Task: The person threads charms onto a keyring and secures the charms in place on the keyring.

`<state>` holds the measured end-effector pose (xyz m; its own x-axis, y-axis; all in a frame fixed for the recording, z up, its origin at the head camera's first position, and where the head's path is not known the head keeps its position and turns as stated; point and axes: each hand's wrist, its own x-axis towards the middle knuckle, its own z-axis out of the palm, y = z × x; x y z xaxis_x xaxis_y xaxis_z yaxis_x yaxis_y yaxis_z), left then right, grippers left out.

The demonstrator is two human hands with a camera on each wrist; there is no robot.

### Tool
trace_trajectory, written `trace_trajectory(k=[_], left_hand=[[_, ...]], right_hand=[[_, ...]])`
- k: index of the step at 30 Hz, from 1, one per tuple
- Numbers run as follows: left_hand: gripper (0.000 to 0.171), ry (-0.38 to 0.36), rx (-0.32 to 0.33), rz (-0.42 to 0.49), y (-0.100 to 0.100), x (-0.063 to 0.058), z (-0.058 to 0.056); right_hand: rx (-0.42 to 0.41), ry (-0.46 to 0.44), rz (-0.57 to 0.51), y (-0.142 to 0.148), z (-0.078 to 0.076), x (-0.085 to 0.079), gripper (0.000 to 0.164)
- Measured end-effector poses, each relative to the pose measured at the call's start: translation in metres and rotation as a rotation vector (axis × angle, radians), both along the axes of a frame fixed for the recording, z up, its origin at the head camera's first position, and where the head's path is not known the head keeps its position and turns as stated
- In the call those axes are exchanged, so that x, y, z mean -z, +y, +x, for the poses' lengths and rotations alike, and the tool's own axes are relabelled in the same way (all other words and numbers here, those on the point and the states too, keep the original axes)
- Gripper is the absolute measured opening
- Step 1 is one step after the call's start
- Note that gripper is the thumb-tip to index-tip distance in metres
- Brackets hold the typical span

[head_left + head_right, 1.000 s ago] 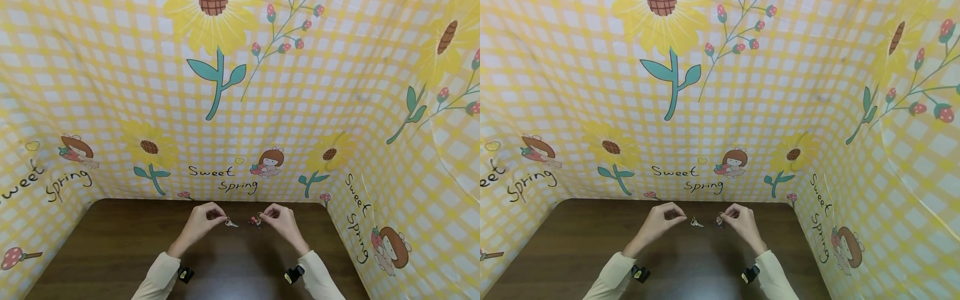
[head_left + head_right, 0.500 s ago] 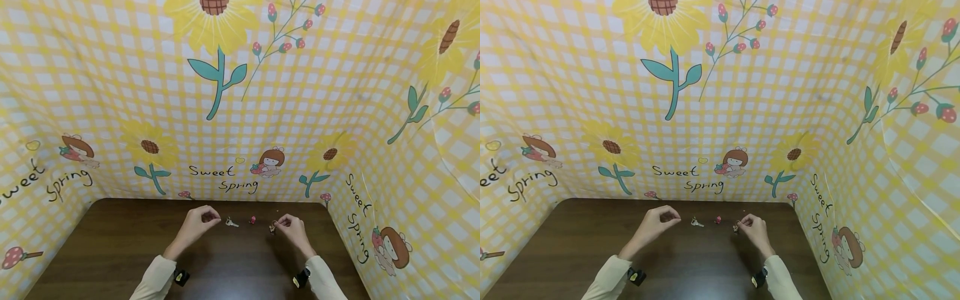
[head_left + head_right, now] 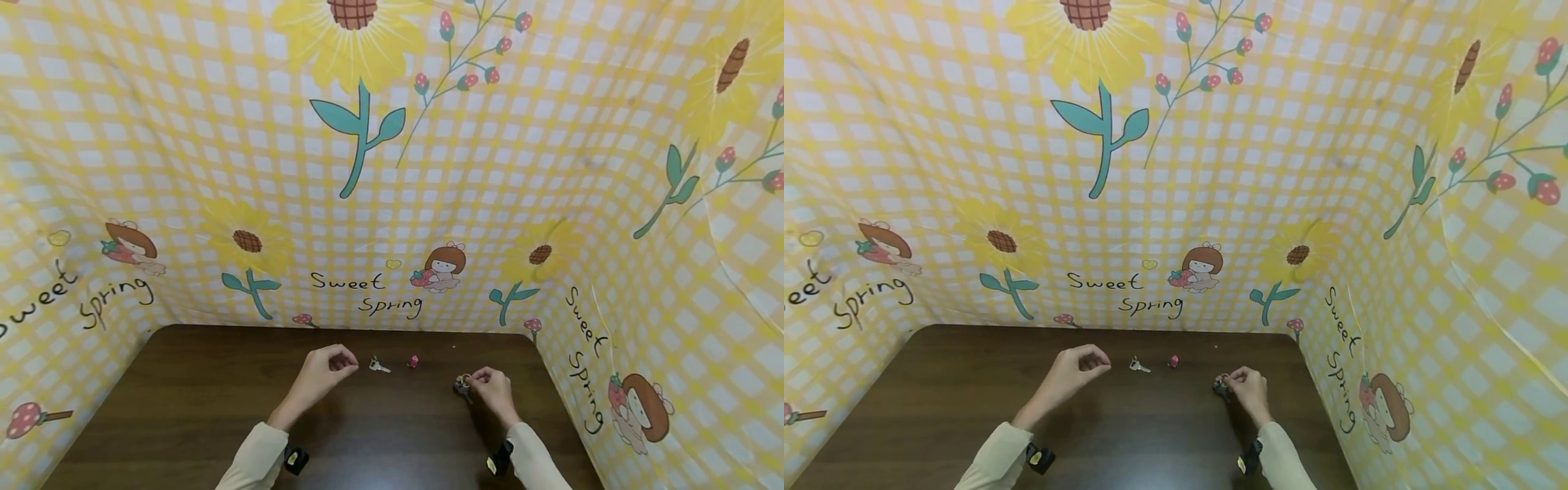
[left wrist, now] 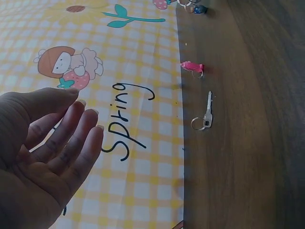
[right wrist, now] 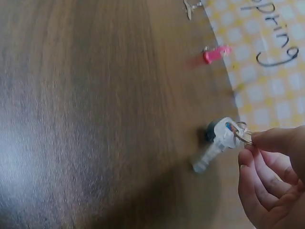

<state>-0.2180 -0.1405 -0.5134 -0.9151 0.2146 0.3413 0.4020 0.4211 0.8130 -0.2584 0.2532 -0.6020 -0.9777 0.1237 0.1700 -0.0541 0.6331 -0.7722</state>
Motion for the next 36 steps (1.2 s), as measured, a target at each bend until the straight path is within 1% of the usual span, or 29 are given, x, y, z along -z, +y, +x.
trace_trajectory(k=[3,6,9,11,15,17,22,27,29,33,36], left_hand=[[0.013,-0.007,-0.003,0.004,0.0,0.001,0.0],[0.013,-0.016,-0.004,0.0,0.0,0.002,0.0],[0.012,-0.009,-0.007,-0.009,0.0,0.004,0.0],[0.011,-0.002,-0.007,-0.008,0.0,0.005,-0.001],[0.011,0.001,-0.011,0.001,-0.001,0.008,-0.003],[0.012,-0.011,-0.015,-0.001,-0.001,0.011,-0.004],[0.012,-0.047,-0.016,-0.012,-0.003,0.019,-0.009],[0.011,-0.071,-0.029,-0.028,-0.004,0.029,-0.017],[0.011,-0.08,-0.033,-0.03,-0.004,0.035,-0.022],[0.011,-0.092,-0.048,-0.025,-0.006,0.047,-0.031],[0.011,-0.101,-0.062,-0.025,-0.006,0.053,-0.036]], right_hand=[[0.03,-0.022,-0.019,0.006,0.0,0.005,0.016],[0.051,-0.074,-0.048,0.01,0.001,0.011,0.015],[0.068,-0.119,-0.088,0.014,0.001,0.016,0.013],[0.087,-0.13,-0.104,0.016,0.002,0.019,0.012],[0.109,-0.128,-0.107,0.021,0.002,0.02,0.012],[0.111,-0.13,-0.104,0.022,0.002,0.019,0.011],[0.114,-0.114,-0.055,0.021,-0.003,0.014,0.009],[0.06,-0.055,-0.013,0.011,-0.013,0.004,0.008],[0.033,-0.035,-0.014,0.004,-0.018,0.002,0.006],[-0.015,-0.003,-0.014,-0.015,-0.027,-0.003,0.005],[-0.074,0.014,-0.013,-0.029,-0.034,-0.005,0.006]])
